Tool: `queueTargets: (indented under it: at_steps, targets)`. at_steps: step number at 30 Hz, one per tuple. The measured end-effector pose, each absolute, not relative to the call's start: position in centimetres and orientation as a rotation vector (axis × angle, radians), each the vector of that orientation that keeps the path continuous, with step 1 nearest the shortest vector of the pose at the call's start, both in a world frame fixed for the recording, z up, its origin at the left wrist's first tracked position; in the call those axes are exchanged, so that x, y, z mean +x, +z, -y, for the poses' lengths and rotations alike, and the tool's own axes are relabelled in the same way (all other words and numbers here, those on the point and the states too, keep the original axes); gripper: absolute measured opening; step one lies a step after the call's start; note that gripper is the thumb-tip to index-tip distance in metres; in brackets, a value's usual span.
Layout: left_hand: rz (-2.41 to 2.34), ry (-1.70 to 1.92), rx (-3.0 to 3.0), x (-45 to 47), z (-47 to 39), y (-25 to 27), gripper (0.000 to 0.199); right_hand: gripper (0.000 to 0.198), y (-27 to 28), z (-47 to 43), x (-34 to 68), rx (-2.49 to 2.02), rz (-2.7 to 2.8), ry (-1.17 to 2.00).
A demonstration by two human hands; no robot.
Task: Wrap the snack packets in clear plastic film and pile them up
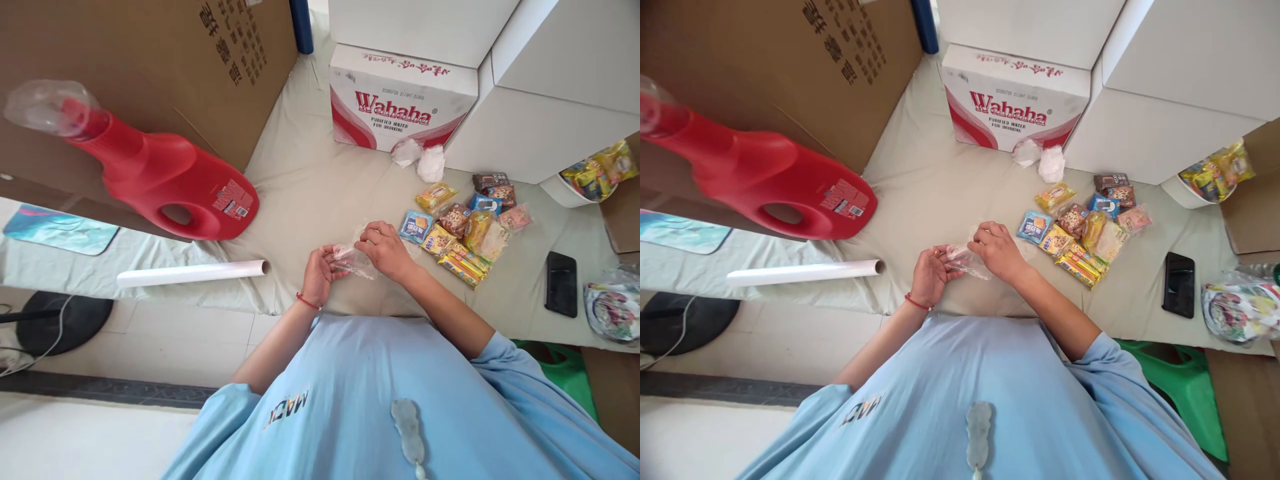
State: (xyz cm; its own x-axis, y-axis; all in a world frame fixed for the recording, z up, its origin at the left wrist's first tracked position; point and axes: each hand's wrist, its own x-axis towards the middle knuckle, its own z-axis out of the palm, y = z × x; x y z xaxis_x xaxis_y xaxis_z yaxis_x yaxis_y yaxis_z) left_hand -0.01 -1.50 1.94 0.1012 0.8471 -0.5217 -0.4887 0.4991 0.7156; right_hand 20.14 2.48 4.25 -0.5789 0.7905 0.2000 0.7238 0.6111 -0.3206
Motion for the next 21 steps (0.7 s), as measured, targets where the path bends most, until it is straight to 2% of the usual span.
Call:
queueTargets:
  at_steps: [2, 5, 12, 21]
  targets:
    - [-1.123, 0.970, 0.512, 0.4, 0.9, 1.9, 0.041, 0.028, 4.2, -2.2, 20.3, -1.177, 2.528, 0.300]
    - [-1.196, 1.065, 0.655, 1.2, 0.2, 1.4, 0.041, 0.029, 4.1, -1.8, 20.6, -1.195, 2.464, 0.323]
    - [-1.273, 1.243, 0.383, 1.6, -0.4, 1.0, 0.037, 0.023, 3.9, -1.1, 22.1, -1.289, 1.983, 0.492]
    - [-1.450, 1.413, 0.492, -0.8, -2.4, 0.5, 0.040, 0.033, 1.9, -0.3, 24.5, -1.514, 1.042, 1.050]
